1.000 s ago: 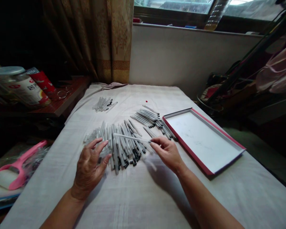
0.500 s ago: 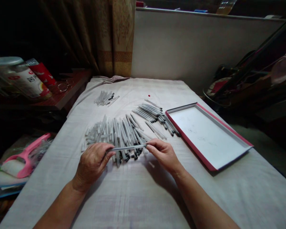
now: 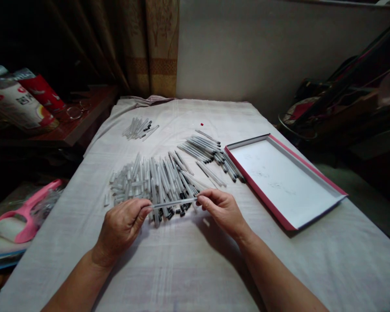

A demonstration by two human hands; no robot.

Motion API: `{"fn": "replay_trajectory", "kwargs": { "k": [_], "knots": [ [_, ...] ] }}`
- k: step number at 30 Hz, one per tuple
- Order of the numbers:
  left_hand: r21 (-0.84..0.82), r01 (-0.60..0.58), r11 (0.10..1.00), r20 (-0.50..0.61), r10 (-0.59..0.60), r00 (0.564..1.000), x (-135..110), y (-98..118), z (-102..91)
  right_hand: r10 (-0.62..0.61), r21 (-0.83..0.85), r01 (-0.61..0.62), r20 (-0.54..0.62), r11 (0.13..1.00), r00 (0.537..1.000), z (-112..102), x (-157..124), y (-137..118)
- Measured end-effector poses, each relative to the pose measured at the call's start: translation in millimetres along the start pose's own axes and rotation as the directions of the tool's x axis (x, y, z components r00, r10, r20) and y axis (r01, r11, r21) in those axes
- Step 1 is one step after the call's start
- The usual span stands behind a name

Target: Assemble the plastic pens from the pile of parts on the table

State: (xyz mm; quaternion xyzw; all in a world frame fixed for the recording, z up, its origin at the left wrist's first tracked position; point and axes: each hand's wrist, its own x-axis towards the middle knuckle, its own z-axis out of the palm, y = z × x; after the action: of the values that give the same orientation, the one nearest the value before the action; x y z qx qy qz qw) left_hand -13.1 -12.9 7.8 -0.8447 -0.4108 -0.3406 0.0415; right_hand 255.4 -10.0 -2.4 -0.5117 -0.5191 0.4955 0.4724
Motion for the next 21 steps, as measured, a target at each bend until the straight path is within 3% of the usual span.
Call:
{"fn": "replay_trajectory", "kwargs": {
  "k": [21],
  "knots": [
    [-0.011,0.029,1.0,0.012,-0.029,1.0,-0.6,0.3,1.9,0.03,0.038,-0.031,0.012,0.999,0.999,0.0,0.3,3.7]
  ]
}}
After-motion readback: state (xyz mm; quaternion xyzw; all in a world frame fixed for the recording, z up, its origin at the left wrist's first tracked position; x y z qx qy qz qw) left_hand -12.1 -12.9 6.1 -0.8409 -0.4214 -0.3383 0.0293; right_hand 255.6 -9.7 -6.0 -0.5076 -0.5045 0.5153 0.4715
